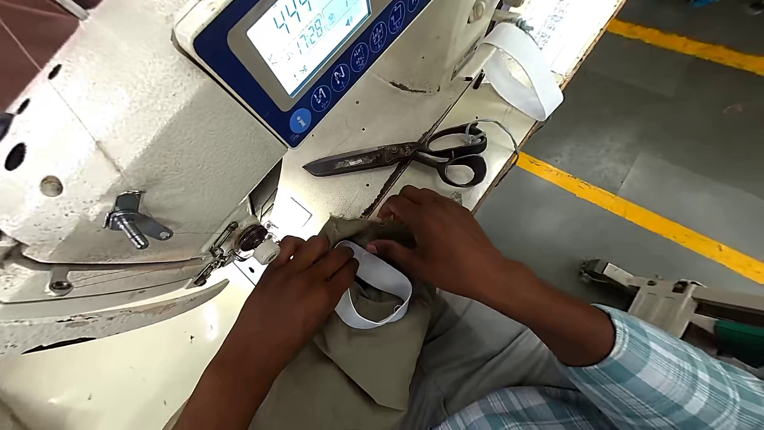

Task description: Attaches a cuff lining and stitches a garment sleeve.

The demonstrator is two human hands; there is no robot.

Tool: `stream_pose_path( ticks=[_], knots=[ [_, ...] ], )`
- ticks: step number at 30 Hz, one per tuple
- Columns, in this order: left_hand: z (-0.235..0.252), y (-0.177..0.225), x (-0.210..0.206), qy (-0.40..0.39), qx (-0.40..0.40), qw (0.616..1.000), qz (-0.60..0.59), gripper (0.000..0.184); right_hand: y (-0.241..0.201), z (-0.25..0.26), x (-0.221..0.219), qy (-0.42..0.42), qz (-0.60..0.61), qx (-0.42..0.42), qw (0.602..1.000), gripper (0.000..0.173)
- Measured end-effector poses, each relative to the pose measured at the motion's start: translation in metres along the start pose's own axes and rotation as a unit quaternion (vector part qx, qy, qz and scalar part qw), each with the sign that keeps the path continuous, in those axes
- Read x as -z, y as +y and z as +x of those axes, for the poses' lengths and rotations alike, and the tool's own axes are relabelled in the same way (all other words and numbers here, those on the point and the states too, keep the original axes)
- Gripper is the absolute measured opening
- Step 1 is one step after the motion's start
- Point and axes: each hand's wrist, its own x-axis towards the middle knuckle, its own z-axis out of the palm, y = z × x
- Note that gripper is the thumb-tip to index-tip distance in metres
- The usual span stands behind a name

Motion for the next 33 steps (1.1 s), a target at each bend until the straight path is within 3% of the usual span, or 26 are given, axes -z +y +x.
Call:
stream_pose_path(
  ticks=[3, 8, 15, 18, 22, 27, 33],
  knots=[
    [0.003, 0.0, 0.0, -0.007, -0.001, 1.0, -0.008, 0.042, -0.003, 0.002, -0.008, 0.018, -0.015, 0.0, 1.0, 0.034],
    [0.003, -0.006, 0.003, -0.023, 0.0, 0.999, -0.048, 0.039, -0.011, -0.002, 0.004, 0.047, 0.012, 0.018, 0.999, 0.024],
    [0.008, -0.007, 0.009, -0.029, -0.006, 0.998, -0.051, 0.039, -0.004, 0.002, -0.007, 0.033, -0.017, -0.007, 0.999, 0.046],
    [0.007, -0.005, 0.008, -0.042, 0.002, 0.998, -0.044, 0.04, -0.003, 0.004, -0.006, 0.015, 0.009, 0.002, 1.0, 0.035],
    [0.009, -0.005, 0.005, -0.041, 0.008, 0.998, -0.04, 0.045, -0.003, 0.007, -0.002, -0.018, 0.022, -0.011, 1.0, 0.037],
    [0.01, -0.003, 0.005, -0.051, -0.012, 0.999, -0.016, 0.046, -0.004, 0.012, -0.003, -0.038, 0.012, -0.034, 0.999, 0.013],
    [-0.005, -0.005, 0.005, -0.007, 0.005, 0.999, -0.033, 0.042, -0.002, 0.011, -0.007, -0.017, 0.017, -0.028, 0.999, 0.012]
  ],
)
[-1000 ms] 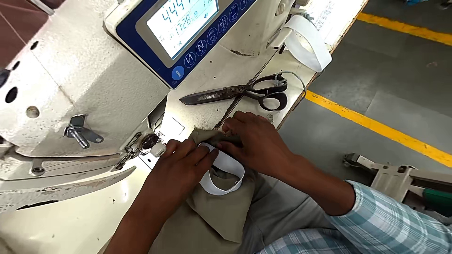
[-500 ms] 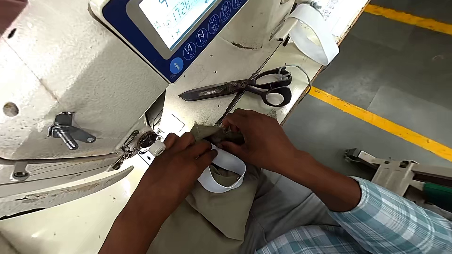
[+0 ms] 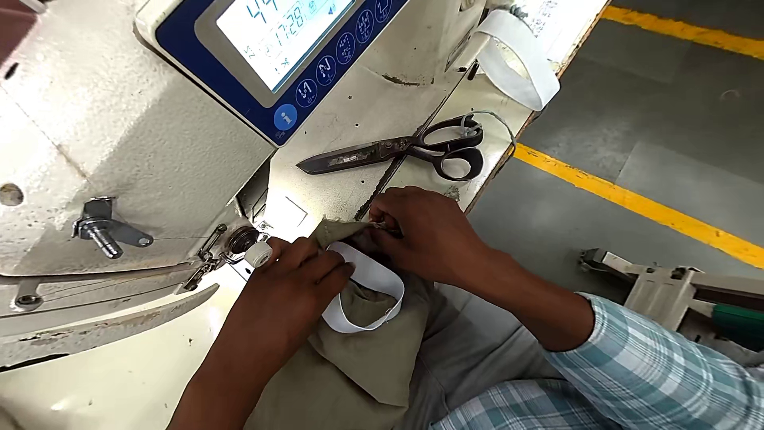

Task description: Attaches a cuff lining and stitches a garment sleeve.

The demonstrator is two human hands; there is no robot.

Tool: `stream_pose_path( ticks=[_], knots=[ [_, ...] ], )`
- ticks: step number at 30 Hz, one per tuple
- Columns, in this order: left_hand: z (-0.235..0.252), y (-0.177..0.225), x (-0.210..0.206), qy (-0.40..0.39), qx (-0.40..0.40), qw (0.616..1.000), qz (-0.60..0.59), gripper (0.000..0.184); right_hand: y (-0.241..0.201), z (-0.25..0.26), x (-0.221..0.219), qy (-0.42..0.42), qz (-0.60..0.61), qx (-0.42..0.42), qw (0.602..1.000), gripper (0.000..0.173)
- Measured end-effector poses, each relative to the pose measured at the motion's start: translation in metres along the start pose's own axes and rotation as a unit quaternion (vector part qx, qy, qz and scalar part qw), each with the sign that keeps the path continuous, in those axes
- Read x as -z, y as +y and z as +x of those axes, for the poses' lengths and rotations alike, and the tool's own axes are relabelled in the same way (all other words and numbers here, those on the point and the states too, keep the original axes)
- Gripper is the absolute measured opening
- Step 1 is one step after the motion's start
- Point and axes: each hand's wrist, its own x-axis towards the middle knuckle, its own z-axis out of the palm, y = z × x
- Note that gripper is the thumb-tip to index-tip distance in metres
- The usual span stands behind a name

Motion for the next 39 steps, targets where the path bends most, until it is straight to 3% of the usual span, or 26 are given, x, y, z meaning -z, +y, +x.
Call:
stream_pose_path(
  ticks=[18, 23, 28, 34, 39],
  knots=[
    [0.01, 0.003, 0.0, -0.04, 0.008, 0.999, -0.034, 0.043, -0.004, -0.003, -0.008, 0.044, -0.037, 0.022, 0.998, 0.02],
    [0.01, 0.004, -0.001, -0.038, 0.008, 0.999, -0.037, 0.036, -0.013, -0.011, 0.005, -0.002, -0.019, 0.004, 1.0, 0.044],
    [0.008, 0.006, -0.006, -0.02, 0.016, 0.999, -0.031, 0.04, -0.017, -0.008, 0.005, -0.031, 0.058, -0.005, 0.998, 0.01],
    [0.004, 0.011, -0.009, 0.007, 0.028, 1.0, -0.004, 0.027, -0.04, -0.022, 0.002, -0.044, -0.007, 0.086, 0.995, 0.008],
    [-0.003, 0.016, -0.013, 0.118, 0.041, 0.991, 0.042, 0.021, -0.048, -0.028, 0.003, -0.077, -0.101, 0.148, 0.981, 0.006]
  ],
)
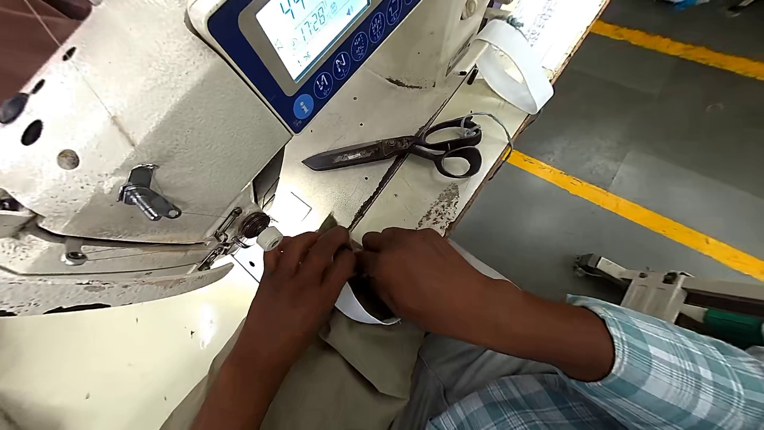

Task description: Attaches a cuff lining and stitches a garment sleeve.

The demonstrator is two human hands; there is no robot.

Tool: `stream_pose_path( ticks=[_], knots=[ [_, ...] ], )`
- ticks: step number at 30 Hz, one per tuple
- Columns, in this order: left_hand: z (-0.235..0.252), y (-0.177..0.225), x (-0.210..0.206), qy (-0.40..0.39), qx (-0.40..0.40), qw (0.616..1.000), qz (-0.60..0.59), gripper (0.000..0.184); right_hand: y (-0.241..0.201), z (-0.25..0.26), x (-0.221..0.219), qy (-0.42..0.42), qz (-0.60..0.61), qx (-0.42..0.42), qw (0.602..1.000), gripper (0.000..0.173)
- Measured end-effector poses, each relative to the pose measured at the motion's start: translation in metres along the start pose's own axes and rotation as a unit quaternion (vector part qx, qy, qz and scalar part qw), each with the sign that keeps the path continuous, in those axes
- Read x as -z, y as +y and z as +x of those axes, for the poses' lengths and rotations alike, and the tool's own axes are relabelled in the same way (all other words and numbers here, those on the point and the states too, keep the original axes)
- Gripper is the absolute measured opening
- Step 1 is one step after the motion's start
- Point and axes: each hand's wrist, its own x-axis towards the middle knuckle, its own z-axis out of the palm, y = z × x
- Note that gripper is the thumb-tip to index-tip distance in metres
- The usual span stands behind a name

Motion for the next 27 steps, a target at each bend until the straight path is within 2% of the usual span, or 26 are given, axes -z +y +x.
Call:
stream_pose_path(
  ticks=[3, 4, 9, 14, 23, 27],
  knots=[
    [0.002, -0.001, 0.002, -0.016, -0.007, 1.0, 0.002, 0.044, -0.006, -0.003, -0.002, -0.005, -0.04, 0.02, 0.999, 0.006],
    [0.002, -0.003, 0.0, -0.022, -0.008, 1.0, -0.002, 0.047, -0.008, -0.005, -0.003, -0.008, -0.048, 0.021, 0.999, 0.008],
    [-0.005, -0.007, -0.003, -0.046, 0.011, 0.999, 0.017, 0.033, -0.002, -0.014, -0.013, 0.019, -0.045, -0.002, 0.999, 0.019],
    [-0.008, -0.007, -0.002, -0.058, 0.011, 0.998, 0.019, 0.035, 0.001, -0.018, -0.014, 0.043, -0.02, -0.026, 0.999, 0.024],
    [-0.045, -0.016, 0.013, -0.062, 0.121, 0.99, 0.034, 0.034, -0.013, 0.028, -0.022, 0.0, 0.016, 0.052, 0.999, 0.024],
    [-0.05, -0.017, 0.011, -0.052, 0.129, 0.99, 0.023, 0.033, -0.013, 0.03, -0.024, 0.026, 0.042, 0.047, 0.998, 0.024]
  ],
)
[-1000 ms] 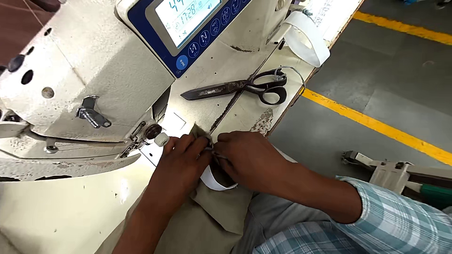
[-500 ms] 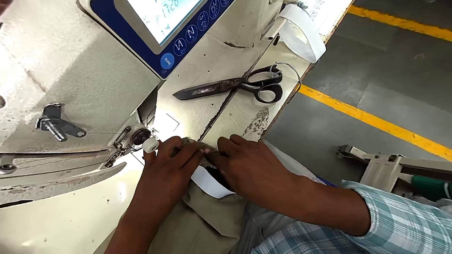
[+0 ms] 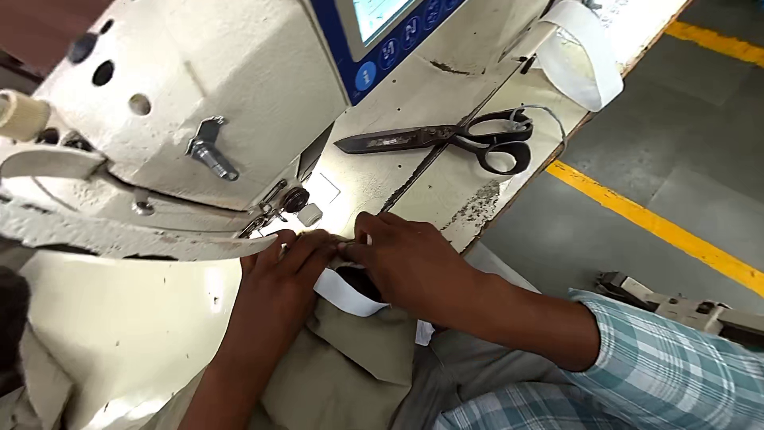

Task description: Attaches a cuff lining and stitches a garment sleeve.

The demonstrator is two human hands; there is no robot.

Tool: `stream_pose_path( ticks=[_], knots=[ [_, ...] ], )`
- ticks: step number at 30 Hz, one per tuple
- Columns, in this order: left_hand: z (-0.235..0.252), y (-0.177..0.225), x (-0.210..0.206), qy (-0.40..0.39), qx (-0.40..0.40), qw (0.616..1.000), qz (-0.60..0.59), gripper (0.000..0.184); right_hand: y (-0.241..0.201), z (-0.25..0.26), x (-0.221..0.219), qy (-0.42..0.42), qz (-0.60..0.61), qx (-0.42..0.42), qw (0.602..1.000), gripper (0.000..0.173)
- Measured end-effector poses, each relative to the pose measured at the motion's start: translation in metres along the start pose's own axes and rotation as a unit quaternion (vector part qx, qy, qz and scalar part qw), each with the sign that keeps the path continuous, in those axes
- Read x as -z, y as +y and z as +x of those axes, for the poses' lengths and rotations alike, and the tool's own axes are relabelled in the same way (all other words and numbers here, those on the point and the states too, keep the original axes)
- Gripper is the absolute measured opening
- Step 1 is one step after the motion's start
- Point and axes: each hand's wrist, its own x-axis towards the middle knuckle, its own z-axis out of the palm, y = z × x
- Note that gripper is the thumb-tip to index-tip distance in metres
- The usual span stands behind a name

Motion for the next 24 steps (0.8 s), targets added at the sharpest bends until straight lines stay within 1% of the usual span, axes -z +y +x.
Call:
stream_pose_path(
  ticks=[2, 5, 7, 9, 12, 14, 15, 16, 17, 19, 20, 22, 24],
  knots=[
    [0.0, -0.001, -0.002, -0.001, 0.008, 1.0, -0.013, 0.035, 0.003, -0.003, 0.001, 0.018, 0.024, -0.019, 0.999, 0.024],
    [-0.001, -0.002, -0.005, 0.01, 0.022, 1.0, -0.019, 0.037, 0.006, -0.007, 0.001, 0.034, 0.048, -0.048, 0.997, 0.016],
    [-0.001, -0.002, -0.007, 0.023, 0.023, 0.999, -0.019, 0.036, 0.01, -0.009, -0.001, 0.043, 0.059, -0.065, 0.995, 0.014],
    [-0.001, -0.002, -0.007, 0.035, 0.023, 0.999, -0.018, 0.04, 0.015, -0.01, -0.001, 0.051, 0.064, -0.078, 0.994, 0.011],
    [-0.001, -0.001, -0.007, 0.048, 0.033, 0.998, -0.018, 0.051, 0.018, -0.006, 0.002, 0.05, 0.058, -0.1, 0.992, 0.015],
    [-0.002, -0.001, -0.007, 0.065, 0.04, 0.997, -0.016, 0.055, 0.019, 0.003, 0.003, 0.036, 0.062, -0.111, 0.991, 0.027],
    [-0.002, 0.0, -0.007, 0.075, 0.039, 0.996, -0.013, 0.054, 0.02, 0.008, 0.002, 0.026, 0.069, -0.116, 0.99, 0.035],
    [-0.002, 0.0, -0.007, 0.082, 0.039, 0.996, -0.012, 0.053, 0.021, 0.014, 0.002, 0.02, 0.076, -0.123, 0.989, 0.037],
    [-0.001, 0.0, -0.007, 0.085, 0.04, 0.995, -0.011, 0.051, 0.022, 0.019, 0.002, 0.012, 0.08, -0.129, 0.988, 0.032],
    [-0.001, 0.0, -0.007, 0.082, 0.039, 0.996, -0.001, 0.046, 0.025, 0.025, 0.003, 0.012, 0.094, -0.126, 0.987, 0.015],
    [-0.002, 0.0, -0.007, 0.087, 0.037, 0.996, 0.006, 0.044, 0.027, 0.025, 0.005, 0.001, 0.105, -0.129, 0.986, 0.012],
    [-0.004, 0.001, -0.008, 0.111, 0.019, 0.993, 0.019, 0.037, 0.029, 0.025, 0.008, -0.021, 0.126, -0.13, 0.983, 0.012],
    [-0.007, 0.003, -0.008, 0.127, -0.009, 0.991, 0.032, 0.028, 0.031, 0.024, 0.011, -0.04, 0.149, -0.124, 0.98, 0.017]
  ],
)
